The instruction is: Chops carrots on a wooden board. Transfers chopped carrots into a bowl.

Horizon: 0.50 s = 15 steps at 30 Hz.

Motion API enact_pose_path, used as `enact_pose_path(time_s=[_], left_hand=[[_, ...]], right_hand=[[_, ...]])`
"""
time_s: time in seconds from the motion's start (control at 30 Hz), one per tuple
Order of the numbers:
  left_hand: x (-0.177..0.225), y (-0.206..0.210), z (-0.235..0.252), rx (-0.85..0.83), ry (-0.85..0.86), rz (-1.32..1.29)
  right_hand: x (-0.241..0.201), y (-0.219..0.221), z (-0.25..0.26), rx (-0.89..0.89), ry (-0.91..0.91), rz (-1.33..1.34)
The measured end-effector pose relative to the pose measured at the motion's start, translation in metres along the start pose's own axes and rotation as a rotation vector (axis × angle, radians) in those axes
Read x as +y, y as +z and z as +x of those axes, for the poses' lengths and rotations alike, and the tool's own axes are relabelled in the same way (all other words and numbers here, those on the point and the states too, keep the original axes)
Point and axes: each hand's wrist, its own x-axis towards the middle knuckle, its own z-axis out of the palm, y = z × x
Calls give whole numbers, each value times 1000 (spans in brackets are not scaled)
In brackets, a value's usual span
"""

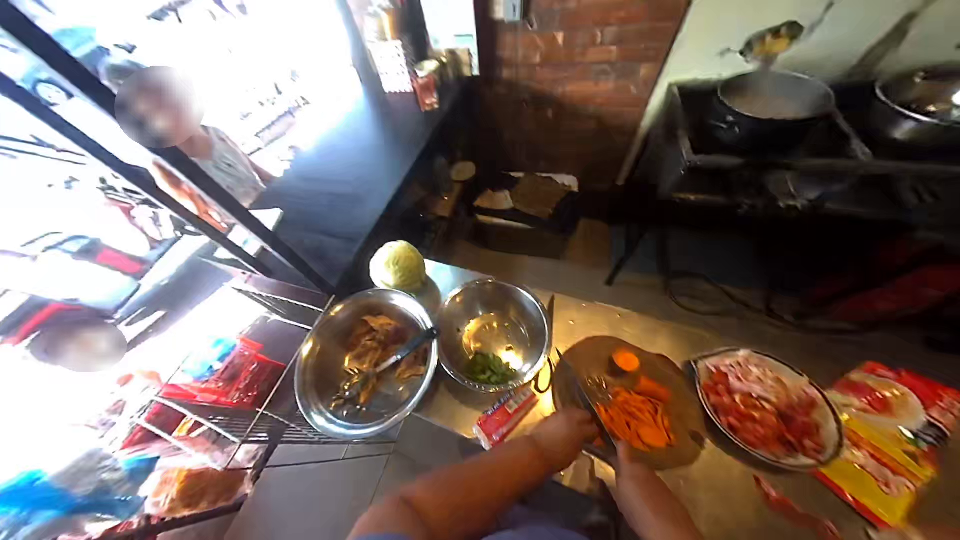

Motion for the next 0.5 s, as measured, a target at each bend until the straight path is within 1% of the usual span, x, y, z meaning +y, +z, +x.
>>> enact_pose_path(time_s=[0.07, 0.17, 0.27, 0.37, 0.5], left_hand=[[-1, 0, 3, -19, -1, -33], [-4, 3, 4, -9, 8, -83], [-5, 10, 1, 14, 18, -101], [-5, 6, 3, 20, -3, -120], [3, -3, -2, 4, -92, -186]], right_hand=[[6, 10, -2, 2, 8, 8], [19, 34, 19, 88, -18, 50], [24, 45, 39, 151, -50, 64], [22, 29, 36, 124, -65, 38], [7, 10, -2, 6, -16, 15]])
